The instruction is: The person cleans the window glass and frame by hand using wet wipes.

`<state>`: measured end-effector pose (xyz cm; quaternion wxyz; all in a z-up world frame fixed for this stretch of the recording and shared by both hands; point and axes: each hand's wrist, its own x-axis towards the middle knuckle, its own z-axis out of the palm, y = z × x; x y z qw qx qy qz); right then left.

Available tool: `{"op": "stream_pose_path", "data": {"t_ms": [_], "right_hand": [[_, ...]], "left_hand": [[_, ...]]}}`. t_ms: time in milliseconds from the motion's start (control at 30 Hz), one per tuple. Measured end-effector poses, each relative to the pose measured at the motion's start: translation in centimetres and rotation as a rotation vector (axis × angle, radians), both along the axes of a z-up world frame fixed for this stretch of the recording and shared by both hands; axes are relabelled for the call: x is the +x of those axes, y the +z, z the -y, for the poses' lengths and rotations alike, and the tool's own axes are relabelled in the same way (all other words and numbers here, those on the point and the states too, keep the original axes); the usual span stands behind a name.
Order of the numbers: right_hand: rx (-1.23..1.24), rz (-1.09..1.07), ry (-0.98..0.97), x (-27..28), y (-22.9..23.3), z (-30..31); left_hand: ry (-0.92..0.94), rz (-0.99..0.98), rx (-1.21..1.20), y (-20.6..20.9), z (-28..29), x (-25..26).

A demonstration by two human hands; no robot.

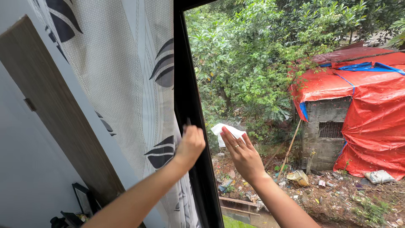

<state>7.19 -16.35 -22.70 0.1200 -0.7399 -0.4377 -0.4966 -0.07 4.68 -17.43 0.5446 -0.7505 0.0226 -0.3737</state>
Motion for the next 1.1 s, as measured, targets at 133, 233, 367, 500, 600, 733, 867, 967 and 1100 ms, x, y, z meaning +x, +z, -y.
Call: {"op": "stream_pose_path", "data": {"t_ms": [133,233,367,500,600,733,867,967,1100], "right_hand": [[0.003,0.013,0.001,-0.1,0.0,-0.2],[0.006,0.006,0.005,-0.2,0.0,-0.3],[-0.016,-0.016,-0.022,-0.2,0.1,-0.3],[0.002,0.01,-0.023,-0.3,0.0,-0.5],[-0.003,-0.006,-0.032,-0.3,0.0,-0.5],[0.011,0.003,-0.034,-0.6,-0.2,-0.7],[0.045,0.026,-0.005,-0.5,-0.1,-0.8],[0.009,0.028,-0.043,-0.5,-0.2,-0.7],[-0.025,0.031,-0.082,-0.5,-0.5,-0.6]], "left_hand": [[-0.09,-0.082,-0.101,-6.3,-1.7,1.2],[-0.021,-0.381,-0.307,-8.6,-1.7,1.4],[0.039,-0.416,-0.352,-5.4,0.1,0.3],[0.191,-0.235,-0.339,1.9,1.8,-0.1],[0.172,-0.104,-0.379,6.3,1.7,-0.2],[0.351,-0.132,-0.203,5.1,3.6,-1.5],[0.414,-0.213,-0.18,-0.8,4.5,-1.3],[0.373,-0.294,-0.301,-7.2,3.0,1.0],[0.214,-0.335,-0.516,-15.7,0.8,3.8]]}}
